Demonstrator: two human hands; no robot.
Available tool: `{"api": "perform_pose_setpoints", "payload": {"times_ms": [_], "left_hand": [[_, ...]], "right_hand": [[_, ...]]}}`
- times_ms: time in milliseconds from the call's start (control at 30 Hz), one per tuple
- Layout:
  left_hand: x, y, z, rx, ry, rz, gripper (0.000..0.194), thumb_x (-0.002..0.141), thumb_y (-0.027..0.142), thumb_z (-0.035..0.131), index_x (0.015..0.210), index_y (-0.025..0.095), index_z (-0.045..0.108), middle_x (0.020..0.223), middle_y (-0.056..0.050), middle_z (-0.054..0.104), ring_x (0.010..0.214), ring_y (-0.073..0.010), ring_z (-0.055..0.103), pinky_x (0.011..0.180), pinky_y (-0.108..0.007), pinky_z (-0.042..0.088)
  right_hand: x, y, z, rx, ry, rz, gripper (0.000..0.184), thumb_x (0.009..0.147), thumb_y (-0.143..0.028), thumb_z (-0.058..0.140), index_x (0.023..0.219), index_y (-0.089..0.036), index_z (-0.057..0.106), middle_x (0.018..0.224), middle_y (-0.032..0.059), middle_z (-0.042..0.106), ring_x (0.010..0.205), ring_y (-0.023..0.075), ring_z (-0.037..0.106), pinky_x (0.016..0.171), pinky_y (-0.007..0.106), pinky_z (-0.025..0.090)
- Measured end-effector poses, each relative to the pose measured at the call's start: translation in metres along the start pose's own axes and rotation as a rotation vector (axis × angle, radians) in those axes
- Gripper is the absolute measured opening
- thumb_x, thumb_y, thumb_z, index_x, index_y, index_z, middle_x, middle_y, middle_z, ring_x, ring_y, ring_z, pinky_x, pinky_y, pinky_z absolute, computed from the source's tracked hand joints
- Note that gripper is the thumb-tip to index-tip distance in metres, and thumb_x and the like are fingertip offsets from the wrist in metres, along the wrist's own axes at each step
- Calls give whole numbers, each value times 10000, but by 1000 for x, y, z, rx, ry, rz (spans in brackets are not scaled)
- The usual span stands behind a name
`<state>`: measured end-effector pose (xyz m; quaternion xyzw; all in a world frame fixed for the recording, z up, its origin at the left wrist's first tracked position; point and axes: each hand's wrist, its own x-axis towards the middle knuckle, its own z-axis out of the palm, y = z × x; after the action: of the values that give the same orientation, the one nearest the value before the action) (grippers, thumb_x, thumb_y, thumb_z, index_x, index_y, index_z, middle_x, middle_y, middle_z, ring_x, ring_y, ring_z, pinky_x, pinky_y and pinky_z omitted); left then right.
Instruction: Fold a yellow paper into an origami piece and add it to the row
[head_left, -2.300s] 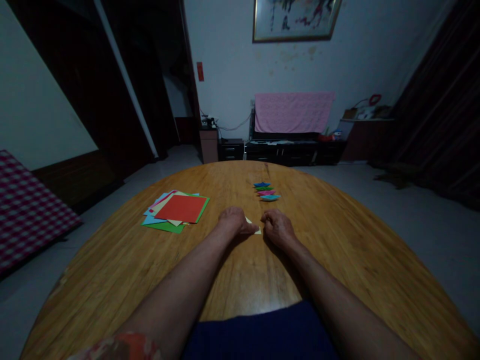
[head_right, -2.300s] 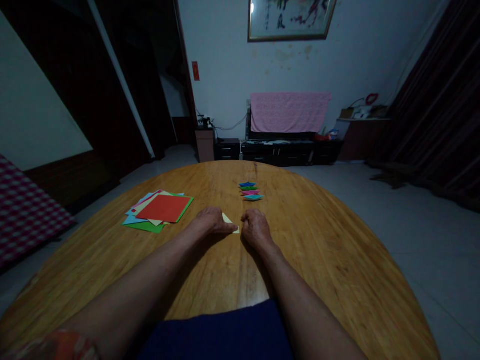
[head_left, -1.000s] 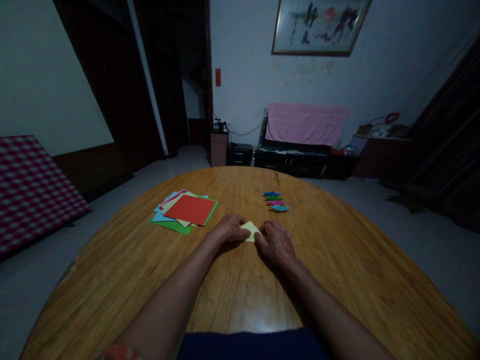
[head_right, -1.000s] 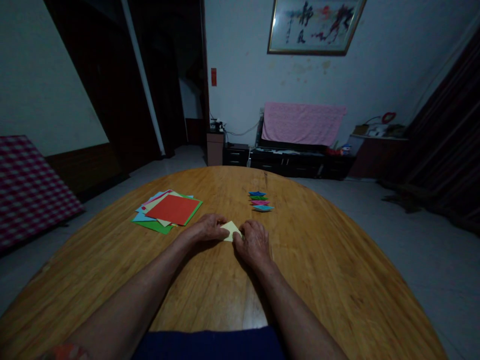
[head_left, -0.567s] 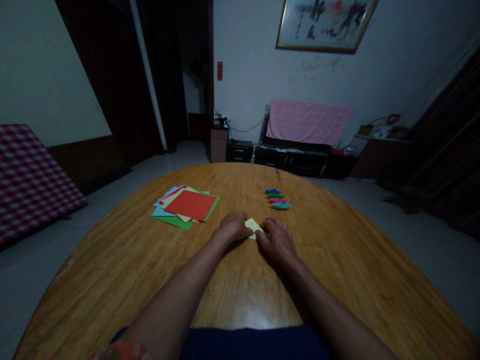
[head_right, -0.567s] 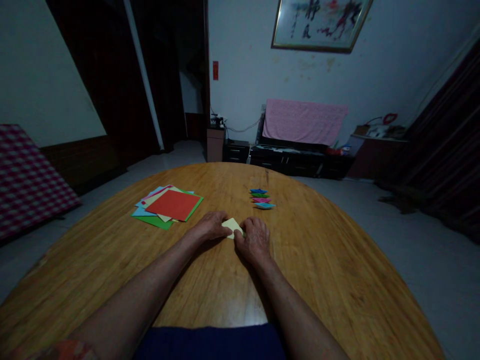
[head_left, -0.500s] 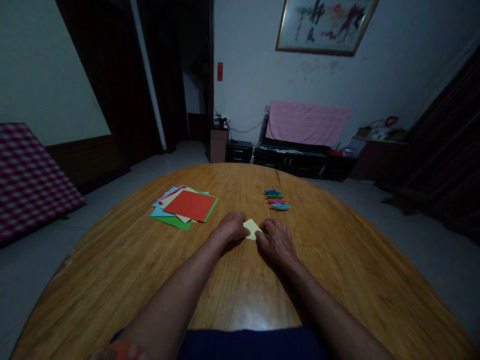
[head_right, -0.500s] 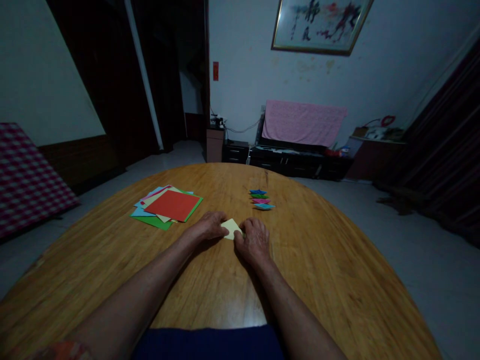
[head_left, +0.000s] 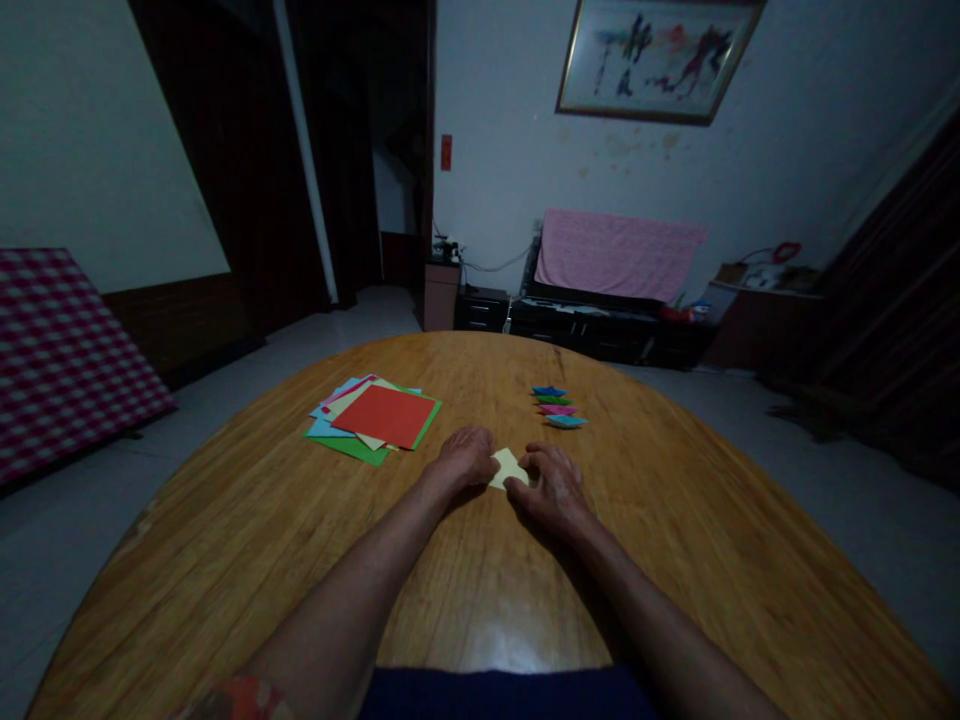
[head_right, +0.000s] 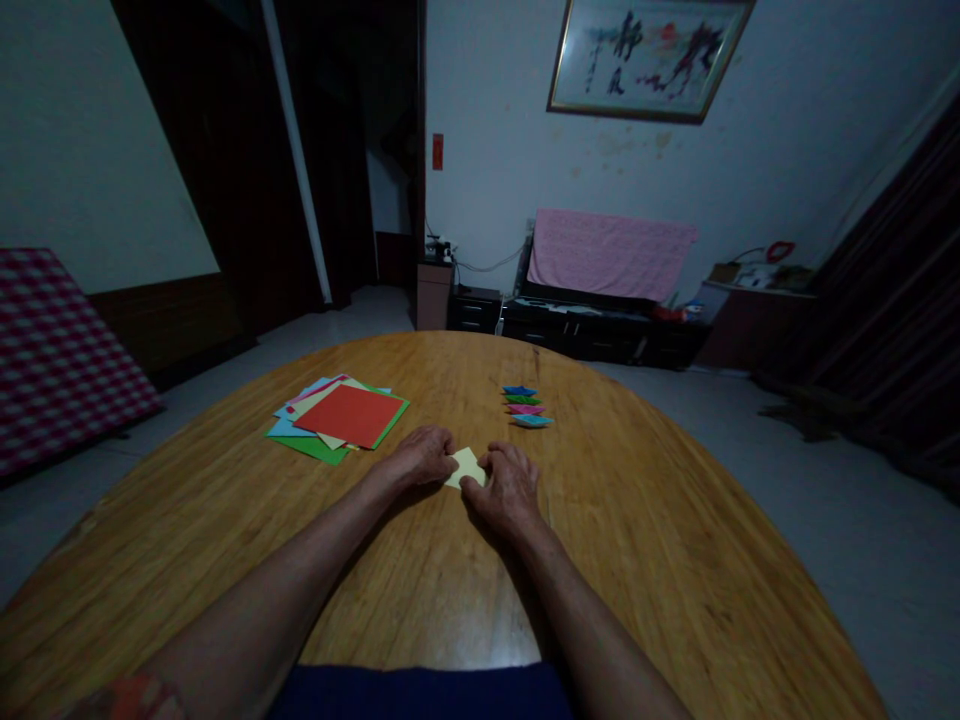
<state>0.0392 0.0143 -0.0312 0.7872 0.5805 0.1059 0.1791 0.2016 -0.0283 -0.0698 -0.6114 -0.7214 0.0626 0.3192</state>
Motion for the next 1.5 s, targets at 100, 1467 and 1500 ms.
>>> {"api": "perform_pose_setpoints", "payload": {"times_ms": [100, 1467, 1500], "left_hand": [[-2, 4, -3, -2, 3, -24, 258, 704, 221, 575, 942, 161, 652, 1043, -109, 656, 993, -232, 582, 800, -278, 435], [1, 32, 13, -1606, -74, -262, 141, 622, 63, 556, 746, 130, 561, 662, -1, 598, 570, -93, 575, 592, -221, 502], [0, 32, 13, -1584, -82, -251, 138, 615, 67, 555, 738, 131, 559, 656, 2, 595, 566, -91, 573, 584, -217, 498]], "right_hand": [[0, 0, 0, 5, -13, 16, 214, 676, -303, 649, 851, -194, 592, 1197, 115, 561, 1152, 288, 472, 966, 449, 288], [14, -5, -6, 1071, 136, 354, 500, 681, -523, 669, 975, -119, 669, 885, 96, 707, 678, 201, 643, 601, 304, 518], [14, -5, -6, 1075, 134, 344, 494, 675, -514, 678, 966, -114, 675, 874, 95, 707, 668, 197, 637, 595, 298, 515]]}}
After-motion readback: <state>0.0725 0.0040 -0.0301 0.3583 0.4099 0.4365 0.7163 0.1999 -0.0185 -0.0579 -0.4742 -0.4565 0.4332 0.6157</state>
